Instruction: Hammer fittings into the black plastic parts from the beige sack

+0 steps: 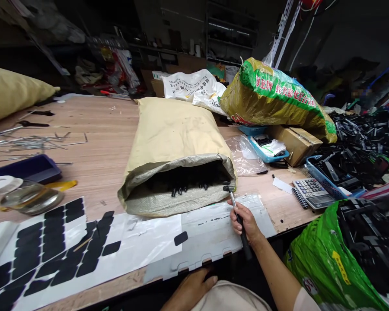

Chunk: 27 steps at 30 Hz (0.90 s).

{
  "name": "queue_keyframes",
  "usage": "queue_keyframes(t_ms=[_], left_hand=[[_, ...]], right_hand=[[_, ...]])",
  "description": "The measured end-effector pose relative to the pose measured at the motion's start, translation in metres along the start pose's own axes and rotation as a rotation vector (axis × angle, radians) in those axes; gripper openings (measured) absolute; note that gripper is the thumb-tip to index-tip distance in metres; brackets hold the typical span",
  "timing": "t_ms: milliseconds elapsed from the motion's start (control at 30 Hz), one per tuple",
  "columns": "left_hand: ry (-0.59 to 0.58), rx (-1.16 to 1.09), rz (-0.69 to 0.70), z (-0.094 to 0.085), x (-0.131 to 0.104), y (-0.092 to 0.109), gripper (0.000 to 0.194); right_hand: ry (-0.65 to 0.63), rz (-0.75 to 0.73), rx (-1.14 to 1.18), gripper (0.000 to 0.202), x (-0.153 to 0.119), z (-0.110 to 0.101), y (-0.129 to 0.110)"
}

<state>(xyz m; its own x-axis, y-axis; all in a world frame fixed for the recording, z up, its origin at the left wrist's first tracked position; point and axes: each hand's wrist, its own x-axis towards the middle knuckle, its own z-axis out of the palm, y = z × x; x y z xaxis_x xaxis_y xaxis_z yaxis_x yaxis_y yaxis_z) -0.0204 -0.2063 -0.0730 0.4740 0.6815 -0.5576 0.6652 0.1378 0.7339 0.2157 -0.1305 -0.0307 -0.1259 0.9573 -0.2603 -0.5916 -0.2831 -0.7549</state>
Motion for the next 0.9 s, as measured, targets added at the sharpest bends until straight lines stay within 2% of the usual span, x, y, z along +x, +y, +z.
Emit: queue_keyframes(t_ms=[100, 167, 200, 233, 267, 333, 400, 433, 500, 567, 633, 900], left_hand=[[-0.171, -0.038, 0.185, -0.024, -0.03, 0.036, 0.044], [-0.233, -0.073, 0.287, -0.044, -0.033, 0.065, 0.041], [-0.204, -0.087, 0.329, -0.055, -0.027, 0.079, 0.042], [-0.116, -0.087, 0.365, -0.065, -0.016, 0.092, 0.042], [0.037, -0.071, 0.382, -0.076, 0.0, 0.102, 0.041], [0.445, 0.027, 0.346, -0.096, 0.041, 0.116, 0.037], [0.752, 0.143, 0.283, -0.113, 0.082, 0.121, 0.035], [0.853, 0.193, 0.248, -0.12, 0.1, 0.122, 0.034], [0.954, 0.278, 0.157, -0.13, 0.127, 0.122, 0.035], [0.964, 0.34, 0.058, -0.135, 0.14, 0.122, 0.037], [0.944, 0.372, -0.003, -0.137, 0.143, 0.121, 0.037], [0.841, 0.407, -0.068, -0.139, 0.129, 0.121, 0.033]], right_hand=[[-0.001, 0.006, -0.003, 0.041, 0.0, -0.001, 0.001], [0.001, 0.002, -0.004, 0.041, 0.001, -0.001, 0.001], [0.0, -0.002, -0.006, 0.041, 0.001, -0.001, 0.001], [-0.002, -0.006, -0.006, 0.042, 0.001, -0.001, 0.001], [-0.005, -0.009, -0.006, 0.042, 0.001, 0.0, 0.001], [-0.01, -0.009, -0.004, 0.043, 0.002, 0.0, 0.001], [-0.01, -0.007, -0.005, 0.043, 0.002, 0.0, 0.001], [-0.008, -0.006, -0.006, 0.043, 0.003, 0.0, 0.002], [-0.008, -0.007, -0.009, 0.043, 0.004, 0.0, 0.002], [-0.014, -0.009, -0.008, 0.044, 0.004, 0.0, 0.002], [-0.018, -0.011, -0.007, 0.044, 0.004, 0.001, 0.001], [-0.017, -0.006, -0.002, 0.043, 0.004, 0.001, 0.001]])
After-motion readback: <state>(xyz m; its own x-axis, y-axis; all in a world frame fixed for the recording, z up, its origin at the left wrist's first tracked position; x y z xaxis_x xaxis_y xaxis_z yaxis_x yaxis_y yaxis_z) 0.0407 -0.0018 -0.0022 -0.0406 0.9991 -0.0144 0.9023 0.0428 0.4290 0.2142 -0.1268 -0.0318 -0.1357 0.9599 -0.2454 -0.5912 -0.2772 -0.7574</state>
